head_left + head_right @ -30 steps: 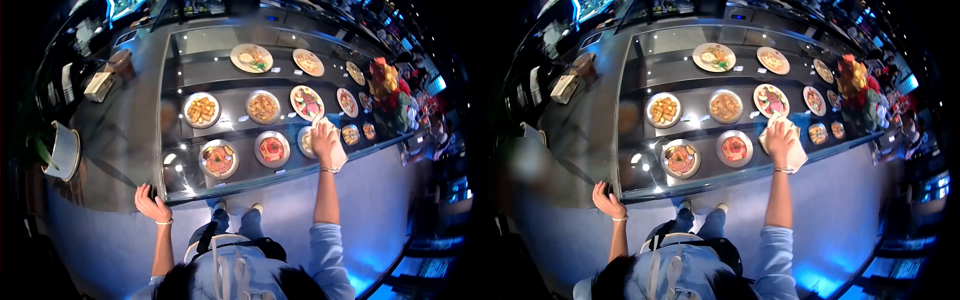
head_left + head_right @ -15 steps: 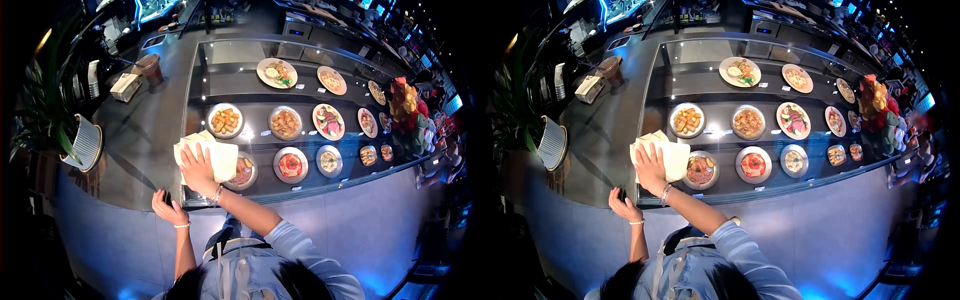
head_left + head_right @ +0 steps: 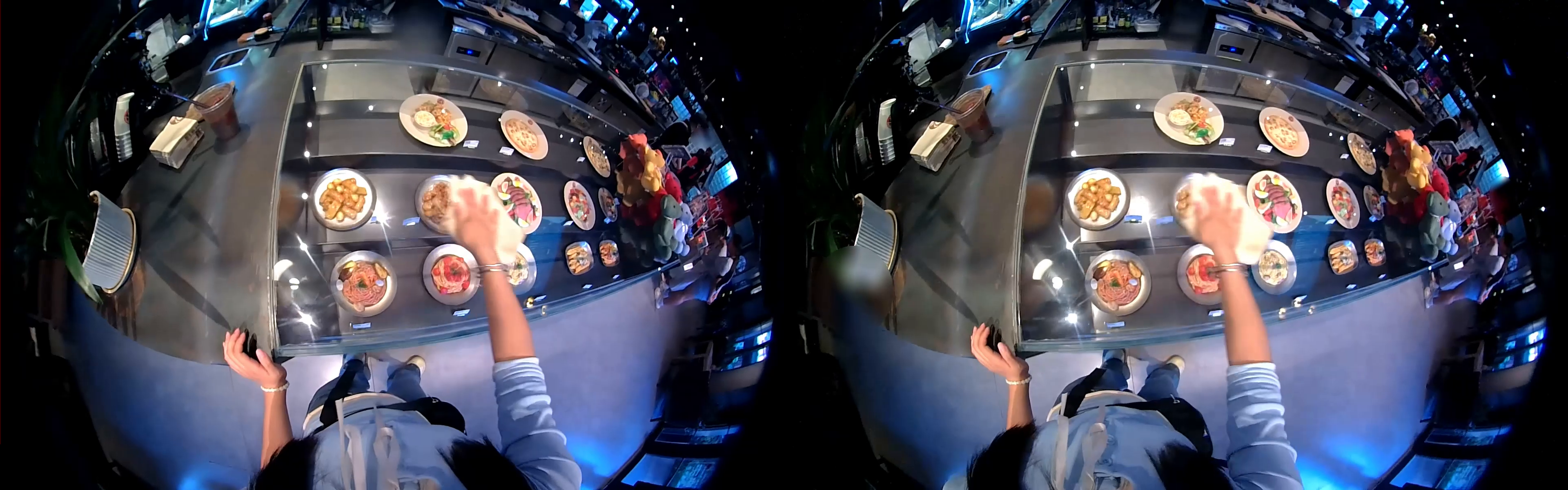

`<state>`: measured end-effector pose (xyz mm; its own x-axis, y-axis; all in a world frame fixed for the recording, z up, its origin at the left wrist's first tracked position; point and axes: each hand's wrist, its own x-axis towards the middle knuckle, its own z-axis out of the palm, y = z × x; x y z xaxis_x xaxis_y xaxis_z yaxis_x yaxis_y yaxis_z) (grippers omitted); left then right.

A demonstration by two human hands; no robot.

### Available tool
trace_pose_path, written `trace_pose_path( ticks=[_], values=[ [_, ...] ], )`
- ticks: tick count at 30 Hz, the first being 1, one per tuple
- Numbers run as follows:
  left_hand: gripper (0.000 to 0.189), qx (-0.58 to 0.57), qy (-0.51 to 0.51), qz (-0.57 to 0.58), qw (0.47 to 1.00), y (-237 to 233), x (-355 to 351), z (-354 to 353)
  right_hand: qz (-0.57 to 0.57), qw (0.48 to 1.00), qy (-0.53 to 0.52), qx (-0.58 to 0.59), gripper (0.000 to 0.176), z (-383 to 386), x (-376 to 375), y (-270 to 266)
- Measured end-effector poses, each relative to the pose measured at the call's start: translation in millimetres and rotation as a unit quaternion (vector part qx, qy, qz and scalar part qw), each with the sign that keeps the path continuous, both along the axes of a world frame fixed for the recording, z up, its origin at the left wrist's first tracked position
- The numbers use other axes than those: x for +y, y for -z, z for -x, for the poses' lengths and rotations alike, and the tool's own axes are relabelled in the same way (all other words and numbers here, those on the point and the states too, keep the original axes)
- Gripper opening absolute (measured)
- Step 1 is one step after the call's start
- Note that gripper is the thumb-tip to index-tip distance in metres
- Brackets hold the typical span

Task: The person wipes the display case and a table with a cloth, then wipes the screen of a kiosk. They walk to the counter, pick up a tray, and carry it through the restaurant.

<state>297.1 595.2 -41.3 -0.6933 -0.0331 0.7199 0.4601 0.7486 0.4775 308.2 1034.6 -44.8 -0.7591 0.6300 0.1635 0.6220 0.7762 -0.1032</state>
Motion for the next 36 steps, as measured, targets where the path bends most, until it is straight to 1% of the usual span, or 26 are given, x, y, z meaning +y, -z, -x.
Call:
trace_pose_path(
  ticks=[2, 4, 5, 6, 7, 8, 9, 10, 11, 12, 13, 16, 17, 19, 23, 24, 26, 27, 30, 32, 34, 36],
  values=[
    [0.038, -0.01, 0.0, -0.004, 1.0, -0.2, 1.2, 1.0, 0.053, 0.996, 0.066, -0.023, 0.049, -11.9, 30.2, -17.5],
    [0.041, -0.023, 0.001, 0.0, 1.0, -1.1, 1.5, 1.3, 0.063, 0.993, 0.1, -0.02, 0.049, -2.8, 52.7, -10.4],
    [0.044, -0.029, -0.016, 0.007, 0.999, 0.1, 2.6, 1.3, 0.062, 0.993, 0.09, -0.042, 0.049, 10.4, 47.6, -13.9],
    [0.044, -0.028, -0.022, 0.012, 0.999, 0.6, 3.4, 1.8, 0.053, 0.996, 0.028, -0.069, 0.049, 28.0, 45.8, -7.1],
    [0.044, -0.029, -0.025, 0.018, 0.999, 1.2, 3.4, 2.2, -0.006, 0.997, -0.049, -0.06, 0.046, 45.1, 28.4, -1.6],
    [0.045, -0.032, -0.027, 0.023, 0.999, 1.6, 3.3, 1.8, -0.107, 0.981, -0.143, -0.071, 0.046, 62.4, -2.6, -4.7],
    [0.044, -0.038, -0.024, 0.022, 0.999, 0.9, 3.7, 1.7, -0.076, 0.987, -0.14, -0.014, 0.045, 83.8, -39.0, -7.5],
    [0.044, -0.036, -0.023, 0.02, 0.999, 0.6, 4.8, 2.1, -0.039, 0.985, -0.162, -0.039, 0.044, 101.7, -75.8, -25.2],
    [0.043, -0.034, -0.024, 0.018, 0.999, 0.2, 5.1, 2.0, -0.077, 0.974, -0.178, 0.116, 0.045, 121.7, -100.9, 10.7],
    [0.042, -0.03, -0.025, 0.018, 0.999, 0.1, 4.8, 2.7, -0.089, 0.967, -0.21, 0.113, 0.046, 138.6, -127.3, 16.1],
    [0.041, -0.029, -0.026, 0.016, 0.999, 0.2, 5.5, 3.2, -0.026, 0.961, -0.232, 0.149, 0.046, 148.1, -154.9, 10.5],
    [0.04, -0.026, -0.028, 0.015, 0.999, 2.4, 5.0, 3.6, 0.059, 0.936, -0.319, 0.134, 0.043, 170.6, -224.0, -1.3],
    [0.04, -0.027, -0.027, 0.017, 0.999, 2.9, 4.3, 3.3, 0.045, 0.935, -0.315, 0.157, 0.043, 175.3, -237.3, 0.6],
    [0.038, -0.027, -0.018, 0.013, 0.999, 4.5, 3.0, 2.7, 0.063, 0.929, -0.327, 0.161, 0.042, 182.2, -236.9, 5.5],
    [0.034, 0.003, 0.012, 0.029, 1.0, 5.7, -0.2, 3.9, 0.048, 0.943, -0.305, 0.122, 0.041, 174.6, -193.4, 3.3],
    [0.034, 0.007, 0.012, 0.041, 0.999, 5.7, -0.8, 3.9, 0.044, 0.943, -0.297, 0.144, 0.039, 170.4, -172.2, 6.1],
    [0.037, 0.001, 0.006, 0.051, 0.999, 9.9, -3.1, 3.4, 0.023, 0.952, -0.266, 0.149, 0.039, 154.9, -122.6, 6.3],
    [0.038, -0.001, 0.001, 0.048, 0.999, 8.1, -1.0, 2.1, 0.053, 0.958, -0.251, 0.13, 0.039, 143.5, -97.3, 2.6],
    [0.043, 0.005, -0.022, 0.048, 0.999, 14.3, -1.1, 1.0, 0.029, 0.979, -0.188, 0.068, 0.041, 105.4, -18.0, -2.4],
    [0.046, 0.015, -0.079, 0.03, 0.996, 20.6, -0.7, -0.6, 0.041, 0.988, -0.143, 0.028, 0.042, 69.4, 36.2, -11.5],
    [0.046, -0.003, -0.211, 0.02, 0.977, 31.0, -1.0, -9.4, 0.061, 0.993, -0.105, -0.015, 0.044, 28.6, 97.9, -16.9],
    [0.044, -0.022, -0.341, 0.007, 0.94, 67.5, -17.6, -17.7, 0.07, 0.995, -0.071, -0.018, 0.043, -16.4, 156.0, -17.3]
  ],
)
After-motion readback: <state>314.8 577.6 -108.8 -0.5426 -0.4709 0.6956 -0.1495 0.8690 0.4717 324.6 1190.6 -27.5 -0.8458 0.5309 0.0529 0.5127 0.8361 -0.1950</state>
